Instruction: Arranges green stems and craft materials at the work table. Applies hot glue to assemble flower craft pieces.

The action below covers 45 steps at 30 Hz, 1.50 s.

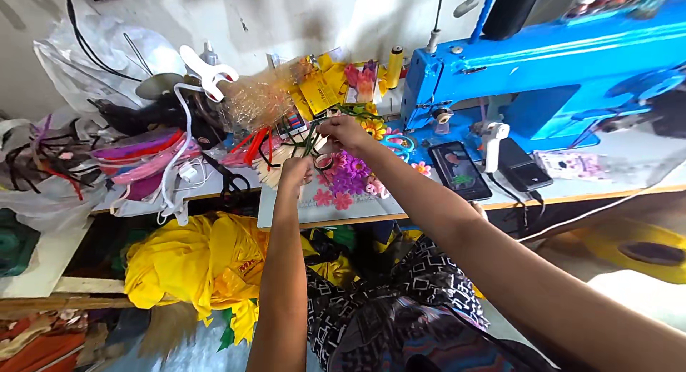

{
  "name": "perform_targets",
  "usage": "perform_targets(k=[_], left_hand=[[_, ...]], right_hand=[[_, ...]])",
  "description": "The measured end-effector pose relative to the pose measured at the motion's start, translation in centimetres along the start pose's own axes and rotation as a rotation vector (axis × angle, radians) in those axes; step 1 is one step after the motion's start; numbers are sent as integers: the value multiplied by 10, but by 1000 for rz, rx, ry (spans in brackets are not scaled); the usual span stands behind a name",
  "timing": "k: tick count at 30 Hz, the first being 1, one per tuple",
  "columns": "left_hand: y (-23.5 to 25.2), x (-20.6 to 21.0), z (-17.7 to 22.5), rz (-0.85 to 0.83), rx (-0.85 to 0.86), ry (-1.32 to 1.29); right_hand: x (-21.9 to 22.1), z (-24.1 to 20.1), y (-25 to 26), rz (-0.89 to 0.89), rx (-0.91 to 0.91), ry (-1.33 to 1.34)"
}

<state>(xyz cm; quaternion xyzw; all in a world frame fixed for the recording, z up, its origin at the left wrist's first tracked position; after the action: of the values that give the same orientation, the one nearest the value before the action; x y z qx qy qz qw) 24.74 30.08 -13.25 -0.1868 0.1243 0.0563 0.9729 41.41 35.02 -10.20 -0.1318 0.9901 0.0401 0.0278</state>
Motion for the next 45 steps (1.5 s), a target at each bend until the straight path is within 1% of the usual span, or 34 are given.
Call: perform_targets(k=[3, 5, 7, 10, 13, 15, 18, 20, 23, 24, 25, 28, 29, 32, 34, 36, 37, 40, 42, 45], left_hand=[[7, -3, 3, -25, -45, -27], [11, 0, 4, 31, -28, 13], [17, 5, 2, 107, 22, 94], [29, 11, -1, 147, 57, 186], [37, 16, -2, 172, 104, 185], [36, 18, -2, 175, 93, 149], [25, 15, 9, 158, 65, 67], [19, 8, 21, 120, 40, -74], [17, -6, 40, -78, -6, -444], [16, -8, 45, -131, -20, -510], [16, -7, 49, -139, -31, -507], [16, 1, 54, -63, 14, -252], [16, 4, 54, -49, 26, -203], [16, 10, 50, -76, -15, -247], [16, 13, 49, -78, -16, -223], [14, 14, 49, -36, -10, -180], [13, 14, 51, -31, -18, -203], [10, 10, 58, -118, -44, -306], [13, 11, 56, -102, -4, -224], [9, 16, 52, -77, 73, -98]], right_hand=[[-17, 0, 0, 146, -53, 151], [-29, -7, -5, 232, -134, 240], [-41, -18, -17, 259, -225, 285], [-54, -29, -39, 273, -328, 297], [-62, -31, -64, 287, -348, 295], [-65, -23, -76, 281, -345, 295], [-67, -12, -91, 288, -305, 294], [-66, -5, -99, 298, -287, 294], [-66, 1, -104, 304, -287, 299], [-66, 2, -105, 310, -286, 298], [-65, 2, -106, 318, -287, 299], [-66, 2, -107, 342, -306, 287], [-66, 1, -108, 349, -311, 279], [-67, -3, -110, 355, -316, 271], [-68, -6, -111, 356, -325, 263], [-70, -8, -112, 357, -333, 252], [-70, -9, -113, 356, -336, 249], [-68, -17, -110, 345, -337, 230], [-67, -26, -95, 284, -298, 192], [-59, -45, -55, 121, -140, 113]])
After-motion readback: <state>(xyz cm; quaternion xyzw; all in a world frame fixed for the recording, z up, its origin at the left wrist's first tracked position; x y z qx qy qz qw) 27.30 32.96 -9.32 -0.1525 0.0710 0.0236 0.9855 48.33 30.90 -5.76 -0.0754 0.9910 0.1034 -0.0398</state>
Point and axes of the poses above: each hand's wrist, its own y-axis towards the middle knuckle, its own x-axis out of the palm, z = x × y, the point moved 2 cm from there along y, towards the middle knuckle, and after that the axes turned 3 degrees about -x, right-handed, at the moved point
